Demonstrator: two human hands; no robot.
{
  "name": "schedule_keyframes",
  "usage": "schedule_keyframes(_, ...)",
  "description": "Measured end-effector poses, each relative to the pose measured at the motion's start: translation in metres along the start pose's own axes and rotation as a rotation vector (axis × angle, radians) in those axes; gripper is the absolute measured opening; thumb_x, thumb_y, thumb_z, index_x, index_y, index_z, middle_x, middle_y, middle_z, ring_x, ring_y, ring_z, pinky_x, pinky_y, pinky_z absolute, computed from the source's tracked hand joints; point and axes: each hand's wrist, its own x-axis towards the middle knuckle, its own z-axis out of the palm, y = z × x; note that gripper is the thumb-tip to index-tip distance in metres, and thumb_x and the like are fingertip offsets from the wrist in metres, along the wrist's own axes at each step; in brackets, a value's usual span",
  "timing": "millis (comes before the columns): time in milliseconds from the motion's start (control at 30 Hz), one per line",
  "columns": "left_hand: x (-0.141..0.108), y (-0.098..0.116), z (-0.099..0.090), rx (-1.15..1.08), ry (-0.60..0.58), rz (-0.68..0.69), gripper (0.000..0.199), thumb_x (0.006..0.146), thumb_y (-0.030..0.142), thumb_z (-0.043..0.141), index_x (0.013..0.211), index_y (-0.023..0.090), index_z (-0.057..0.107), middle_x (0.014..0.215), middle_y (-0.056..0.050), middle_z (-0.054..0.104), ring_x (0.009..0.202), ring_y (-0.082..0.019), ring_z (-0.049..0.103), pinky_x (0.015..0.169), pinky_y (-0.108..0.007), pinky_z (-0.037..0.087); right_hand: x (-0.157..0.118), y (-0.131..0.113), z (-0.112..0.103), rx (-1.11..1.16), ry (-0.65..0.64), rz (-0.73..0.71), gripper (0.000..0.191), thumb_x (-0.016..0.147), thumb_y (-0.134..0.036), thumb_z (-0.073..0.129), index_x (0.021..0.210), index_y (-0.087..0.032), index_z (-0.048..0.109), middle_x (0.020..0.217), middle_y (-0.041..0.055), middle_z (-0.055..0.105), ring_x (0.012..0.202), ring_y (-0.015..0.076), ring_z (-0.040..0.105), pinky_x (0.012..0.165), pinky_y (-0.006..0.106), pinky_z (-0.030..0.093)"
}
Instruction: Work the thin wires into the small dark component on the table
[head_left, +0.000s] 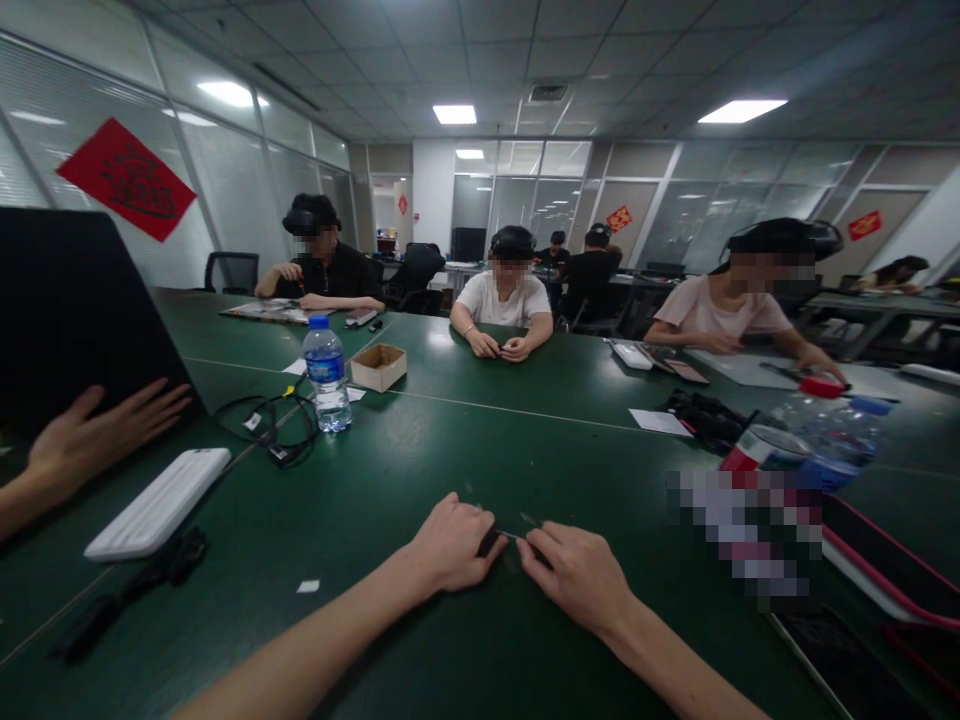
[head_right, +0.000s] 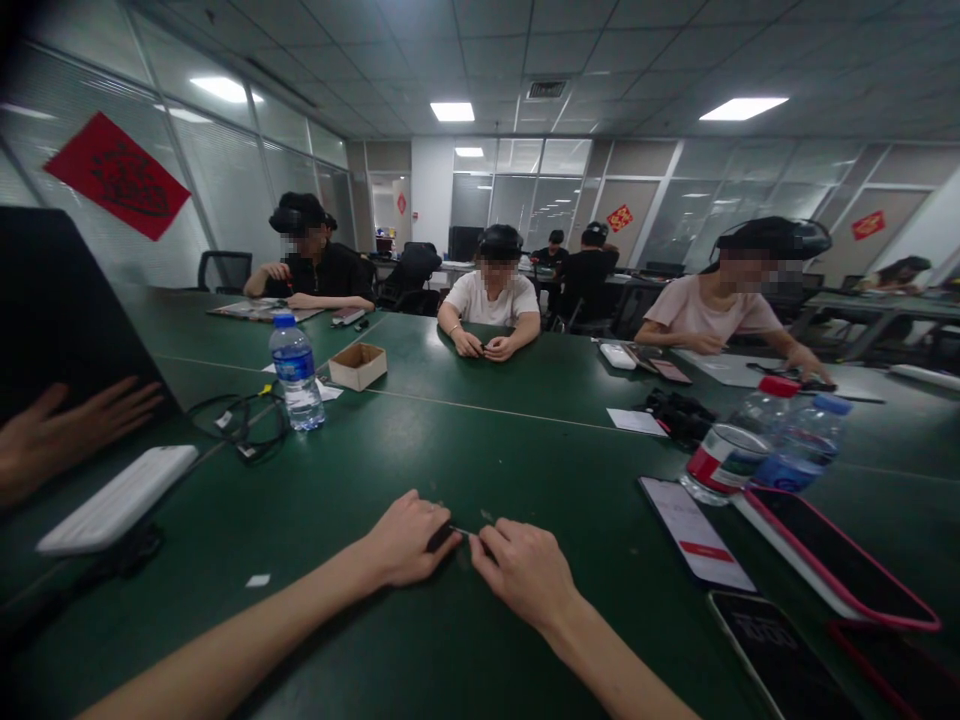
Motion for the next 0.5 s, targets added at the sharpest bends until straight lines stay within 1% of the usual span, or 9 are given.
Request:
schedule_keyframes(133,-0.0002,-0.0002,0.0000,0.002,0.007,0.006,0.034,0.092,0.041,0.032,0.084,0.017,0.055,0.081,-0.006,0.063,0.075,-0.021,0.060,0.075,-0.037,0.039,-0.0003,-0.0003,-0.0011,-0.001,-0.005,-0.003,0.035,0.092,-0.031,0.035,0.076,-0.017,0.063,0.067,0.0011,0.058,0.056,0.0072,0.049,0.052,0.020,0.031)
schedule_keyframes(367,0.0009,0.0000,0.0008,0.031,-0.002,-0.004,0.036,0.093,0.041,0.031,0.084,0.016,0.055,0.083,-0.008,0.064,0.079,-0.022,0.060,0.076,-0.037,0.039,0.0006,0.0003,0.0009,0.006,0.013,-0.005,0.033,0.092,-0.031,0.037,0.074,-0.017,0.062,0.066,0.0011,0.057,0.055,0.0071,0.049,0.052,0.020,0.031)
schedule_keyframes(500,0.0013,0.0002,0.0002,0.033,0.004,-0.002,0.035,0.092,0.041,0.032,0.084,0.017,0.056,0.082,-0.007,0.064,0.077,-0.022,0.060,0.075,-0.036,0.039,0.0005,0.0008,0.0011,0.027,-0.004,0.010,0.034,0.092,-0.031,0.036,0.077,-0.017,0.063,0.068,0.0016,0.057,0.056,0.0074,0.049,0.052,0.020,0.032)
